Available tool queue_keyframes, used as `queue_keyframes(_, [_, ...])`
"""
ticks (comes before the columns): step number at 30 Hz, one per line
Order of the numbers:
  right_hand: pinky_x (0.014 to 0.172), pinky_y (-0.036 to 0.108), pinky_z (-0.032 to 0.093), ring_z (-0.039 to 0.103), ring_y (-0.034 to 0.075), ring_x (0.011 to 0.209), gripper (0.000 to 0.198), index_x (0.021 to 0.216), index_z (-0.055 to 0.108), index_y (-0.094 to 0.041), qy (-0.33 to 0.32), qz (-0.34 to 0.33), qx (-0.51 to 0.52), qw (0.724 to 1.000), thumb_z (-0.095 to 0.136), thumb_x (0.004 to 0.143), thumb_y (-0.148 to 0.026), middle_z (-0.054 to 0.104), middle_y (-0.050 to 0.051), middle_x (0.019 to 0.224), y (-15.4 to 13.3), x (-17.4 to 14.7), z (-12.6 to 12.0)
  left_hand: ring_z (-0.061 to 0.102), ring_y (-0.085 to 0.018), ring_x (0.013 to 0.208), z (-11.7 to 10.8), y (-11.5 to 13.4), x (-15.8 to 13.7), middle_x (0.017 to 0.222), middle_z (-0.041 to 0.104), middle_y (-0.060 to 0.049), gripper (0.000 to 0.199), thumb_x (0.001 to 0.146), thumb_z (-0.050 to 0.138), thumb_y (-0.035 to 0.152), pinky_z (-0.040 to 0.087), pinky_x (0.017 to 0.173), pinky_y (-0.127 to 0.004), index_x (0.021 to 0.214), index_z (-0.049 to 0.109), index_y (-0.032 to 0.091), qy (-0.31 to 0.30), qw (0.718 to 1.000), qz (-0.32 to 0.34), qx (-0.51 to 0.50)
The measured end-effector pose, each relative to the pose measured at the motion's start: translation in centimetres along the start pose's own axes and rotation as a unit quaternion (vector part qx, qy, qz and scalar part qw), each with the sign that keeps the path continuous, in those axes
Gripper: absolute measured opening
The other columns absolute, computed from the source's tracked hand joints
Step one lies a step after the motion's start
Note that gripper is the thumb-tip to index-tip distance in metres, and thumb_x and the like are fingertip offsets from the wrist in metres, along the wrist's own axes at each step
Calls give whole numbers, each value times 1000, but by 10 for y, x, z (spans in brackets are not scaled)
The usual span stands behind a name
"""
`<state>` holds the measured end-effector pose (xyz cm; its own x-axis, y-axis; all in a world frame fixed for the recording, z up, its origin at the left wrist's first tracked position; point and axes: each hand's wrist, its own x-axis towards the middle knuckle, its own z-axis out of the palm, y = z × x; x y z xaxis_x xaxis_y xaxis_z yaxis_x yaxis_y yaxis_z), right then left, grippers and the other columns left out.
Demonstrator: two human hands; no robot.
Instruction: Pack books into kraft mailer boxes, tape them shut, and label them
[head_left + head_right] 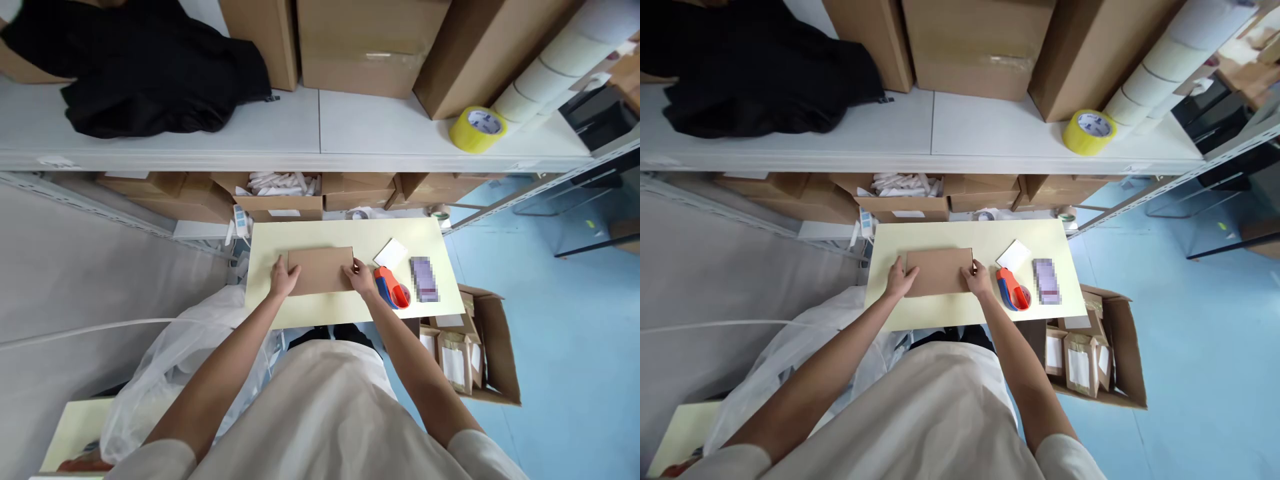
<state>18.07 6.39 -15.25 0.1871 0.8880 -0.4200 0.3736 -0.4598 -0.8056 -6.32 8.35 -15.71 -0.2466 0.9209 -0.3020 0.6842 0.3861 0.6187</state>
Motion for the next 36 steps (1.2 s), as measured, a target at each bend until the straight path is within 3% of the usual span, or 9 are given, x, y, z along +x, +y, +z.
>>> queue_keyframes(2, [92,40,46,56,26,108,50,124,53,-17,53,-78,-64,994,56,81,-42,59,14,122,19,-16,-13,34,-36,135,-1,13,-4,146,35,-23,73,79,59,35,31,108,-50,141,33,8,60,995,43,66])
queue_keyframes(5, [92,46,43,53,31,110,43,117,55,-15,121,-140,-216,959,51,85,-43,59,17,116,56,-49,-49,25,-36,139,7,47,-8,152,26,-20,70,81,57,40,26,109,-54,142,33,13,46,978,159,128])
queue_keyframes(11, [76,41,46,57,34,98,47,112,56,-16,42,6,-400,916,53,84,-53,62,19,106,89,-66,-91,26,-36,139,58,121,0,149,35,-15,57,80,58,49,15,113,-53,129,51,21,-84,934,294,185])
queue_keyframes(16, [69,39,45,63,31,83,36,108,58,-14,-60,90,-384,917,52,87,-43,64,18,89,80,-33,-90,48,-33,123,92,143,16,127,59,-13,39,84,54,35,27,108,-49,121,58,21,-171,920,272,224])
queue_keyframes(20, [69,37,44,60,28,80,27,105,57,-16,-62,33,-284,956,45,89,-34,63,15,90,86,-23,-112,56,-29,112,97,153,19,117,65,-10,35,84,53,28,36,104,-42,117,60,20,-165,932,210,246])
queue_keyframes(24, [64,31,42,53,20,69,22,89,55,-20,-101,-15,-27,994,46,85,-40,59,4,76,99,-17,-138,56,-24,112,100,178,18,122,61,-11,41,86,54,36,39,102,-36,122,57,16,-193,946,213,147])
queue_keyframes(27, [57,27,39,46,15,60,22,77,52,-20,-139,12,173,975,47,82,-41,51,-1,63,110,-11,-140,63,-21,93,106,196,23,109,66,-10,50,82,58,46,48,85,-32,120,59,14,-342,927,131,85])
queue_keyframes(31, [54,25,36,43,13,56,23,71,52,-20,-136,30,306,942,54,76,-42,46,-3,59,120,-9,-126,61,-15,70,115,212,33,87,69,-8,46,77,61,52,48,64,-26,98,67,12,-510,859,31,40])
queue_keyframes(36, [52,24,36,42,12,54,35,66,54,-20,-109,55,349,929,61,72,-54,48,-3,57,123,-12,-108,49,-8,51,123,221,38,62,62,-2,31,72,68,43,38,51,-21,74,67,12,-530,840,50,103])
